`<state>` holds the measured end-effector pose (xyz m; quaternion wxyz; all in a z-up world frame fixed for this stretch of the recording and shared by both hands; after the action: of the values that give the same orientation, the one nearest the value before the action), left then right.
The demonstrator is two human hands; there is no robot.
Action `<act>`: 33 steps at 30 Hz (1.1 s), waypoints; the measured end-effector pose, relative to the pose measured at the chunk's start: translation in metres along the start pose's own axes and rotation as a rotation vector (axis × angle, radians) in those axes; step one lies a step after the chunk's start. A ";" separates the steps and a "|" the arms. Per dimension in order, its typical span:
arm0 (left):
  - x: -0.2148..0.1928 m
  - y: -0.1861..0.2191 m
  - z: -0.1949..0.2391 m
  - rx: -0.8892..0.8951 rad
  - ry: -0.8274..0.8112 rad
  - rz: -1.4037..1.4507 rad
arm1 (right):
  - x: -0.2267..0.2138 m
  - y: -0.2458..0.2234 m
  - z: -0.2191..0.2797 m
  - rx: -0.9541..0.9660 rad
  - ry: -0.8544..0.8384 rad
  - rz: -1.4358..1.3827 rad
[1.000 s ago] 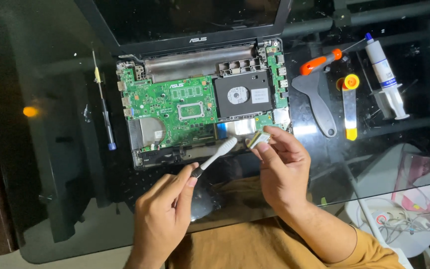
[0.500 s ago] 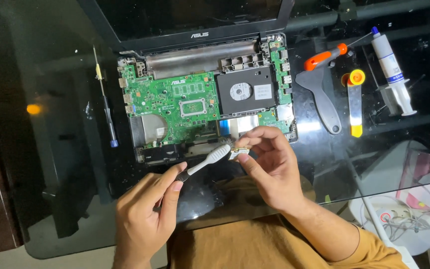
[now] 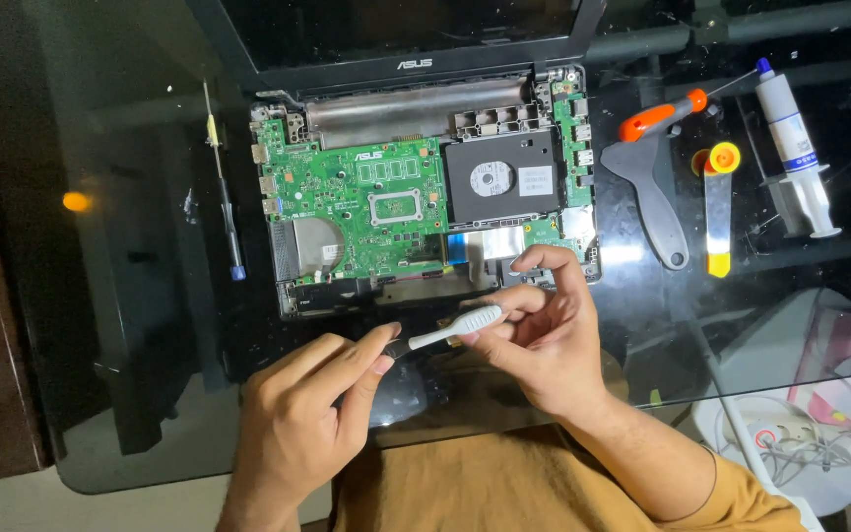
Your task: The person cleans a small circuit board with a toothbrush, then installs it into the laptop chassis and secures it with a screwdriver. They also connect a ribbon cable to the motherboard and adjust internal components.
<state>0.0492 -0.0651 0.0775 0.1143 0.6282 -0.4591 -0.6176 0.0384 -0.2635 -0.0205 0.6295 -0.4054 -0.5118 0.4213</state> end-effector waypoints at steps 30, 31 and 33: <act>-0.022 -0.021 0.015 -0.052 -0.040 -0.065 | 0.004 -0.007 -0.004 -0.044 -0.068 -0.029; -0.023 -0.024 0.018 -0.053 -0.043 -0.064 | 0.003 -0.007 -0.002 -0.041 -0.066 -0.031; -0.034 -0.039 0.025 -0.145 0.043 -0.157 | -0.008 -0.010 -0.002 -0.058 0.003 0.006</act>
<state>0.0505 -0.0084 0.0671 0.1204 0.6656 -0.3600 -0.6425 0.0408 -0.2741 -0.0137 0.6168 -0.4258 -0.5216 0.4076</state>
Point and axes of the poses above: each hand's wrist, its own z-axis away from the middle knuckle, its own x-axis out of the palm, y = z × x, the point moved 10 cm from there along -z, towards the middle knuckle, and after that the axes turned 6 degrees about z, right-handed, at the moved point
